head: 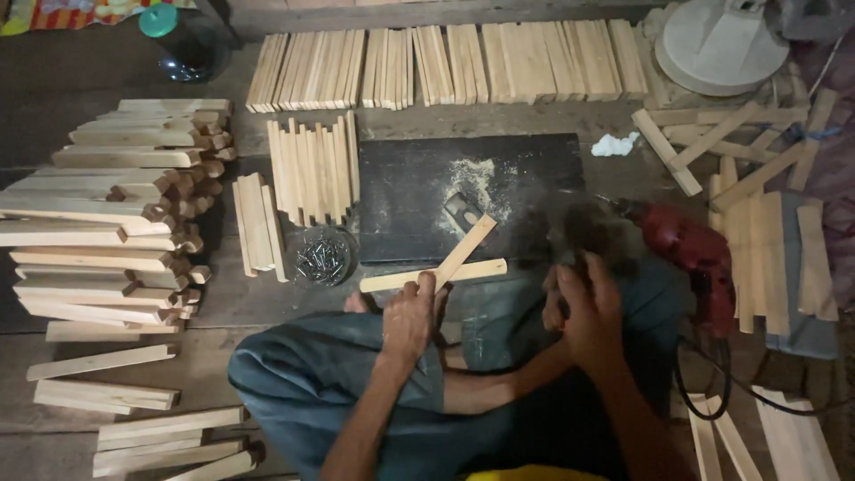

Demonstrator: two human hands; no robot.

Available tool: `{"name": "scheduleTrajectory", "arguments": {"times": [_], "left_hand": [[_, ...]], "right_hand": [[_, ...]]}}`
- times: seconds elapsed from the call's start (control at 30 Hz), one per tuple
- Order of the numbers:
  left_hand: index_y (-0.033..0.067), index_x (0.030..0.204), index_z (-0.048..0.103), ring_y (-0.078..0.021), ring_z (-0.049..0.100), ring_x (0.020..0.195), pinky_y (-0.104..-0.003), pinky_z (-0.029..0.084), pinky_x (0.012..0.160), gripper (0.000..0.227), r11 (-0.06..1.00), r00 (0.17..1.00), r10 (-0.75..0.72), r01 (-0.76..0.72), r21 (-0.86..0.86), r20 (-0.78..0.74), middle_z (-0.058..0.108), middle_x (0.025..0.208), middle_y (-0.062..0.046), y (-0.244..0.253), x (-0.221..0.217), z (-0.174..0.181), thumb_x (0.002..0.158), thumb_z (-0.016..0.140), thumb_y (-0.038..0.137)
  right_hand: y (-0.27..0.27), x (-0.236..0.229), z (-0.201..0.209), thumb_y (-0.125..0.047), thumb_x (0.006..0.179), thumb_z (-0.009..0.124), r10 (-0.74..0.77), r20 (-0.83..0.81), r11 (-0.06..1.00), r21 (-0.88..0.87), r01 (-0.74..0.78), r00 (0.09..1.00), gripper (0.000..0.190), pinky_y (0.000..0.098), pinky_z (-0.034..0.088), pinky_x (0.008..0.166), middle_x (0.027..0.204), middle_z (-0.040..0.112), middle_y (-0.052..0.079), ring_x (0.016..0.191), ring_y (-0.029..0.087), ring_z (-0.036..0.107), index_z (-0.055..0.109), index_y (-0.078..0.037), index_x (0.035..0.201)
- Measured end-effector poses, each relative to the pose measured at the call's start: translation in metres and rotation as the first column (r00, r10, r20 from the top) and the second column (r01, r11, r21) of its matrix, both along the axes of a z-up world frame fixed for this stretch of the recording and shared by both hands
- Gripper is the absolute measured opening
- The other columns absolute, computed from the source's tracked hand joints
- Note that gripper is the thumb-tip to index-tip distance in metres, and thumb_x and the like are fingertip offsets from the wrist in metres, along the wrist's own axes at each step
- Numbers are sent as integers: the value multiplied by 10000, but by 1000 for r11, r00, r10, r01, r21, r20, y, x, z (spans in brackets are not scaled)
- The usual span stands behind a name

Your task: The person sits on the floor and assembles small wooden frames by joining two wooden slats with a power drill and nails. They repeatedly pick up slats, align them, drill, and place the finished frames aside.

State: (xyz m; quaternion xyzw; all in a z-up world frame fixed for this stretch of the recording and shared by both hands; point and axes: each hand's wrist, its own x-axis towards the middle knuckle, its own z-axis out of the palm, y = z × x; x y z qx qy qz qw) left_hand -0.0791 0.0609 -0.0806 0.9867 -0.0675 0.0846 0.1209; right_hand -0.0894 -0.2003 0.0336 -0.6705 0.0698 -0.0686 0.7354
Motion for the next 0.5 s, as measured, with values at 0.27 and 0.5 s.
{"name": "scheduleTrajectory", "arguments": {"times": [0.27, 0.5], "left_hand": [[129, 1130, 491, -258, 746, 594, -392, 578, 545, 164, 949, 979, -68, 4, 315, 193, 689, 782, -11, 4, 6, -16, 980, 505, 193], [127, 1013, 536, -178, 654, 495, -347, 506, 497, 112, 903, 944, -80, -68, 425, 320, 575, 675, 41, 0, 7, -12, 903, 525, 147]], "right_hand": [[23, -8, 67, -211, 1085, 488, 133, 171, 939, -337, -68, 976, 328, 309, 505, 294, 642, 691, 141, 353, 270, 627, 703, 35, 1057], [36, 25, -61, -519, 1082, 473, 65, -144, 337, -928, -157, 988, 519, 453, 604, 712, 949, 741, 158, 917, 337, 756, 645, -121, 1368]]}}
